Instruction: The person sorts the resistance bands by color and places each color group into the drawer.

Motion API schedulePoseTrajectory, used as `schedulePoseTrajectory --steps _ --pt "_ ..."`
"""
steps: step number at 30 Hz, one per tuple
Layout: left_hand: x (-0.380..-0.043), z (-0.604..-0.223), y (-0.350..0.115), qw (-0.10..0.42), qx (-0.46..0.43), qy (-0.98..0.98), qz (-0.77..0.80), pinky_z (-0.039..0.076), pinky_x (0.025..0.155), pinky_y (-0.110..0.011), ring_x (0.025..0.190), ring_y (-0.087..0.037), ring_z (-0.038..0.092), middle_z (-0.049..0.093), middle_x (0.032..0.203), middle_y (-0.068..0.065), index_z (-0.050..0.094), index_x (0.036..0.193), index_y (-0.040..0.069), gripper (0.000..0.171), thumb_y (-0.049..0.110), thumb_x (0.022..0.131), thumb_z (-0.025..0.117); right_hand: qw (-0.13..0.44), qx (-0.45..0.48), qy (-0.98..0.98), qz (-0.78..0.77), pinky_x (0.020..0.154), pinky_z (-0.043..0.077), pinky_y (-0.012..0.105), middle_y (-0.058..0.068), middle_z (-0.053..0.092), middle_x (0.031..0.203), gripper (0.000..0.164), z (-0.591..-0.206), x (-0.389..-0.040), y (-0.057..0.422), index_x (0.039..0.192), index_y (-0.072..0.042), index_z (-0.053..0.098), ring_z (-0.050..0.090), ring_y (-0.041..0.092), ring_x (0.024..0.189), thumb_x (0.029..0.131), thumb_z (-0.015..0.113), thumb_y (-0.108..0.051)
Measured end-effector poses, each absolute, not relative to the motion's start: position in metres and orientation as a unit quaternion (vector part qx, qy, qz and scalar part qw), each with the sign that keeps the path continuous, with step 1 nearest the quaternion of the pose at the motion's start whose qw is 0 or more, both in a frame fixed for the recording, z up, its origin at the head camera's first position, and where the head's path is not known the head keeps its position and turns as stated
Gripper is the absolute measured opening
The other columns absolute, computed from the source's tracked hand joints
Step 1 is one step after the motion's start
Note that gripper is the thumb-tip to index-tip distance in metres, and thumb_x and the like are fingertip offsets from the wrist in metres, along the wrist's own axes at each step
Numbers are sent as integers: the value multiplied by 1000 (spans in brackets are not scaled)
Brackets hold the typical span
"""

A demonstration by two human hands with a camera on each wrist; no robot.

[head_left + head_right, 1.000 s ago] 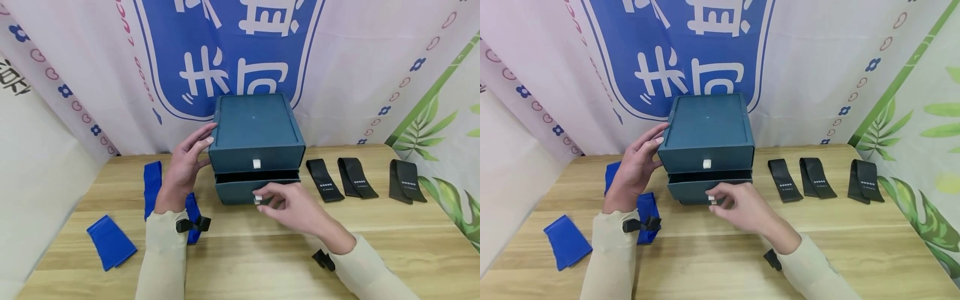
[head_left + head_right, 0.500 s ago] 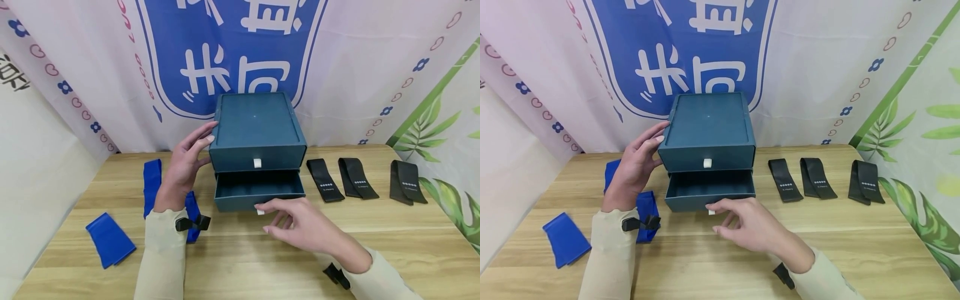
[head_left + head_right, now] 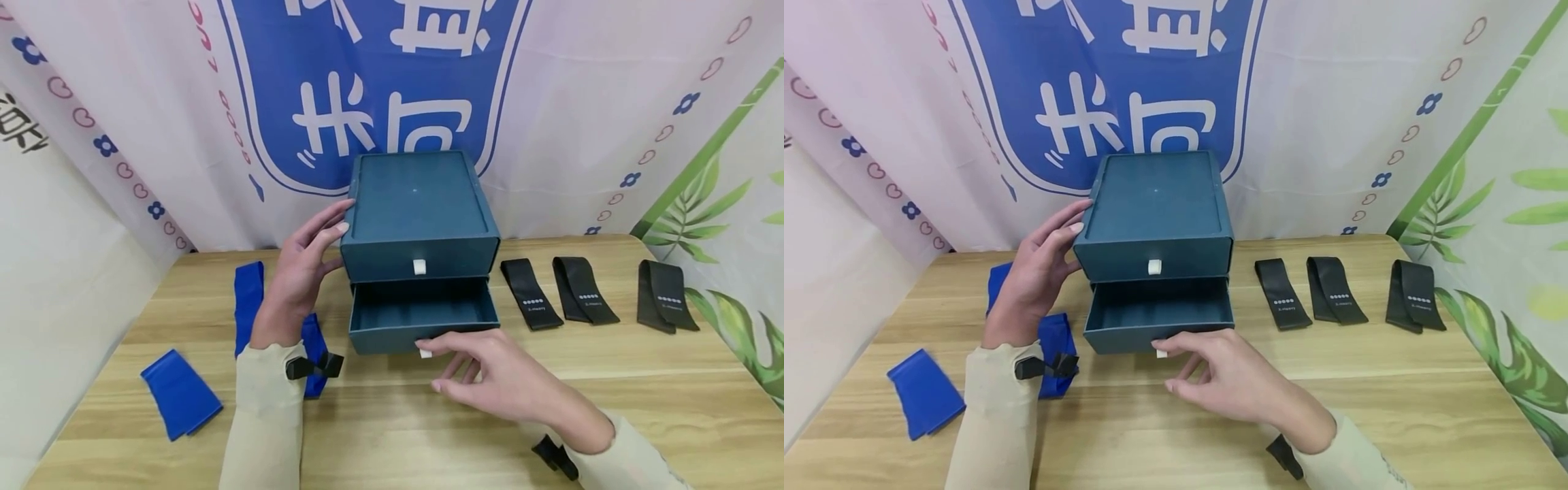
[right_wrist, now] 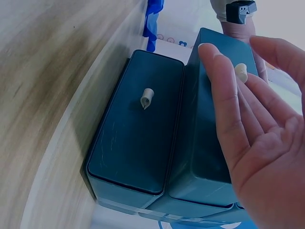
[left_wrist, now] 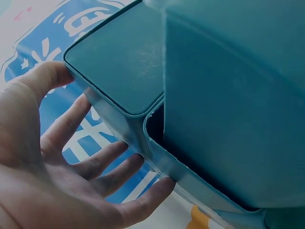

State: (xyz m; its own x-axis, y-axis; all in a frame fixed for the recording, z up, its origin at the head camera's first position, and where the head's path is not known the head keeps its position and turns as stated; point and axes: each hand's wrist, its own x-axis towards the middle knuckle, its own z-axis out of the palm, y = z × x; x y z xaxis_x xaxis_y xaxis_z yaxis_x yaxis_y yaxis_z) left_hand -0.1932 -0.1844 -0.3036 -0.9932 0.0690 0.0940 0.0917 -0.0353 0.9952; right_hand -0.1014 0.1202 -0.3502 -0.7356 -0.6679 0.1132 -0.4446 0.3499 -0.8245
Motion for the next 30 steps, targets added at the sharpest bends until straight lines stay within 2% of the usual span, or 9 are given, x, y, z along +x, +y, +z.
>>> schedulePoseTrajectory --steps 5,12,20,25,30 --pt "-193 -303 -183 6 -57 -692 -720 41 122 -64 153 -24 41 45 170 1 58 157 26 46 35 111 57 126 -348 813 -450 74 65 25 6 78 131 49 -349 -99 123 143 -14 70 76 -1 91 95 80 -10" --pt "-193 -302 -183 5 -52 -695 -717 41 122 -63 153 -24 41 43 171 1 57 157 26 47 35 111 57 129 -358 805 -456 74 65 24 9 73 142 54 -350 -97 125 146 -14 67 76 0 92 94 80 -4" --pt "-193 -304 -182 7 -55 -692 -720 42 122 -63 153 -23 41 43 171 1 57 158 25 47 34 112 56 126 -374 796 -459 74 65 23 12 72 142 55 -352 -94 126 145 -11 68 80 13 98 92 82 -5" --pt "-193 -304 -182 6 -53 -693 -719 41 123 -64 154 -24 40 43 171 2 58 157 26 47 35 111 57 137 -377 790 -463 75 65 23 12 71 145 55 -352 -92 129 147 -11 67 80 14 100 94 83 -10" --pt "-193 -302 -183 6 -52 -695 -717 40 123 -64 154 -23 39 43 171 2 58 157 26 47 35 111 56 130 -384 792 -457 75 65 25 6 79 130 40 -342 -95 139 138 -14 73 78 4 94 98 80 -17"
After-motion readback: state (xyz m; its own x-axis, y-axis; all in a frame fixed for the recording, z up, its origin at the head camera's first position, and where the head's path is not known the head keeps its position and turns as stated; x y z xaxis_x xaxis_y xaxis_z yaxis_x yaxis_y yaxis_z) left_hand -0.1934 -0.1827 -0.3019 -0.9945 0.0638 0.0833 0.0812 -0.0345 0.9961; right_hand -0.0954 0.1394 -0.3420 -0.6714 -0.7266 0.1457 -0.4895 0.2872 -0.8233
